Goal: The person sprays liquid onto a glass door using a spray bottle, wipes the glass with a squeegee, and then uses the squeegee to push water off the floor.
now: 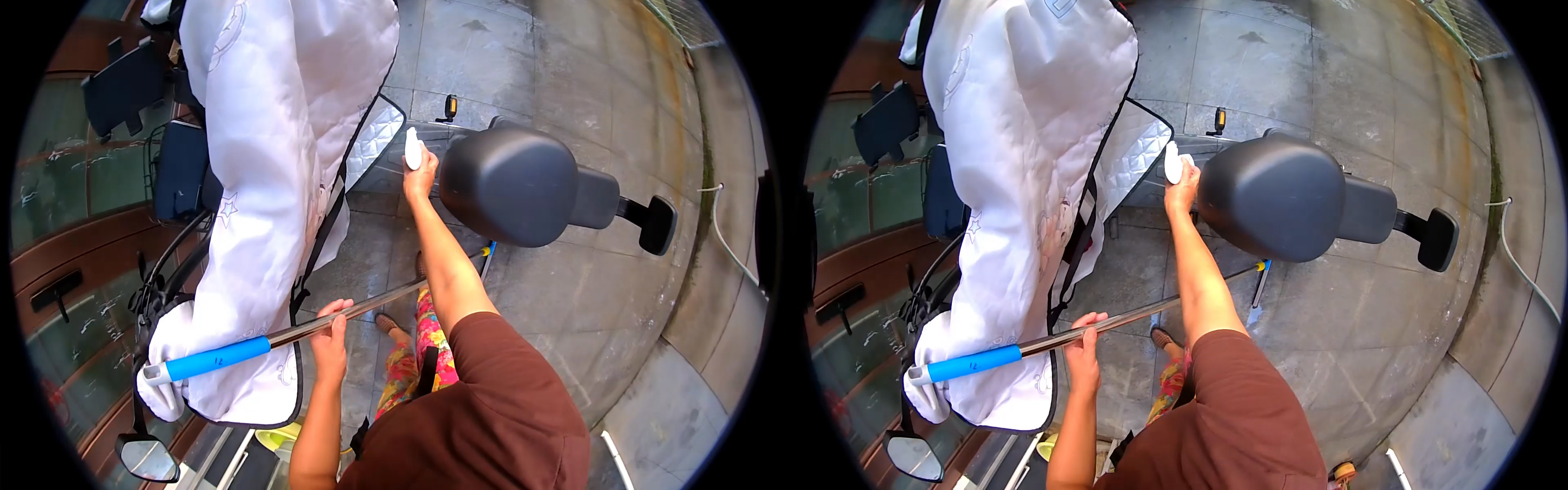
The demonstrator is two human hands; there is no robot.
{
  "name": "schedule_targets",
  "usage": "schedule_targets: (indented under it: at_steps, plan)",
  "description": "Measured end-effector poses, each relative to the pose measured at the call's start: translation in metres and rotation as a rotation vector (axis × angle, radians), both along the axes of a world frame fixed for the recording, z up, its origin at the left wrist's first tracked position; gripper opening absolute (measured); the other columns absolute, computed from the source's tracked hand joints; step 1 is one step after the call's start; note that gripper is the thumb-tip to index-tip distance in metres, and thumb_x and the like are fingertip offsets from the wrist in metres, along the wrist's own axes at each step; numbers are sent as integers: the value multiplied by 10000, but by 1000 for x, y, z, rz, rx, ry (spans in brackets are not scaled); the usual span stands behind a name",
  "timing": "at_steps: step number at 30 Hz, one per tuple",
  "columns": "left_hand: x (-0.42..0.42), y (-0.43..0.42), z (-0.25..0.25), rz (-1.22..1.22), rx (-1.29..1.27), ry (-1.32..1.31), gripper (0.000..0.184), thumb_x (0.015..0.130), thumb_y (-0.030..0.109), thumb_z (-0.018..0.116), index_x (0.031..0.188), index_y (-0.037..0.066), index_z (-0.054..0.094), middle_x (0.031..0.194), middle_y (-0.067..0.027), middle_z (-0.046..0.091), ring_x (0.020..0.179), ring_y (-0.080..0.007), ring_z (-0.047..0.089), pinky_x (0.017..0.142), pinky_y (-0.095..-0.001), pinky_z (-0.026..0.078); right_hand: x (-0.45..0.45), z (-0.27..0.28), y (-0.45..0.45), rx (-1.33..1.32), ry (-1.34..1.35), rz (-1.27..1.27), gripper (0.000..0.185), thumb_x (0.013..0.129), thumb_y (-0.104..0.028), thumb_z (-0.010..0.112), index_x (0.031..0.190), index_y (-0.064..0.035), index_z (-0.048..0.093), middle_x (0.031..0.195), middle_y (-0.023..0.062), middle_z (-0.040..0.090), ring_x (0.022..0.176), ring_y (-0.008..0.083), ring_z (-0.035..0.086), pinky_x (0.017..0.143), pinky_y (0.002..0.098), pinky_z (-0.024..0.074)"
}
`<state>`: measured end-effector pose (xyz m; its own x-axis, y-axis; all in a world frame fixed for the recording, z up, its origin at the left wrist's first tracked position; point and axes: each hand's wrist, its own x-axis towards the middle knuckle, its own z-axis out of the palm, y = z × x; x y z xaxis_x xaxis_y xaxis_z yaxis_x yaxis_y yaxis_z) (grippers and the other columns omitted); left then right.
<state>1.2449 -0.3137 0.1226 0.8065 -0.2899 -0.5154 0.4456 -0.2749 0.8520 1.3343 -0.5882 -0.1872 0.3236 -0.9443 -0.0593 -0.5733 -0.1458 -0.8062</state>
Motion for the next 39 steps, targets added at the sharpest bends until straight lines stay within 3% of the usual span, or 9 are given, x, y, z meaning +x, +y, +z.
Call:
schedule_targets:
  at_steps: [9,18,22,24,28,29,30,35,39]
  plan:
    - [0,-1,3,-32,-14,-58,264,956,116,578,1183,-19,572,1165,-132,643,1096,-194,588,988,-338,436,-24,-4,14,-60,6,3,937,722,-164,812,1482,-107,267,1341,216,440,1220,399,466,1007,443,416]
    - [-15,-3,9,-95,-62,-127,214,942,97,601,1133,1,609,1135,-100,650,1071,-178,594,971,-318,446,-48,9,22,116,160,128,940,730,-170,796,1479,-44,241,1411,244,405,1302,399,415,1058,431,382]
    - [-26,4,13,-137,-56,-119,206,936,103,619,1122,13,620,1128,-78,652,1032,-144,592,931,-288,452,-94,22,50,122,216,259,807,799,-224,734,1456,-33,306,1477,263,329,1344,393,378,1099,418,347]
    - [-38,4,18,-181,-98,-122,199,931,105,631,1110,19,627,1124,-65,652,1001,-125,588,905,-271,453,-143,77,70,259,151,262,648,826,-266,701,1375,-39,443,1431,250,386,1312,392,410,1073,419,376]
    - [-66,13,19,-239,-199,-138,180,924,105,647,1083,21,634,1089,-38,648,935,-90,575,838,-231,458,-217,159,108,65,-39,281,538,869,-262,687,1332,-63,499,1367,185,464,1114,302,556,910,373,491]
    - [-75,12,24,-271,-226,-174,180,925,106,646,1085,23,635,1044,-28,644,906,-83,577,809,-223,463,-233,208,112,165,-138,306,514,907,-286,639,1325,-25,493,1393,240,433,1284,395,444,1052,412,392]
    - [-83,18,26,-365,-196,-163,184,953,144,607,1094,27,621,1100,-60,620,970,-143,605,896,-295,498,-250,249,119,147,-209,333,511,908,-279,638,1331,-32,491,1394,235,434,1289,384,444,1058,409,387]
    - [-139,25,35,-535,-258,-305,236,929,162,643,1106,10,608,966,-54,636,880,-121,598,783,-263,487,-331,465,169,-386,-509,583,571,876,-247,675,1362,-27,471,1438,206,404,1257,360,491,1041,416,411]
    - [-204,23,34,-694,-170,-562,294,883,236,694,1094,50,609,909,-104,675,832,-192,658,730,-324,514,-376,548,218,-799,-759,639,714,857,-357,708,1419,-40,403,1446,285,357,1280,404,465,1037,459,422]
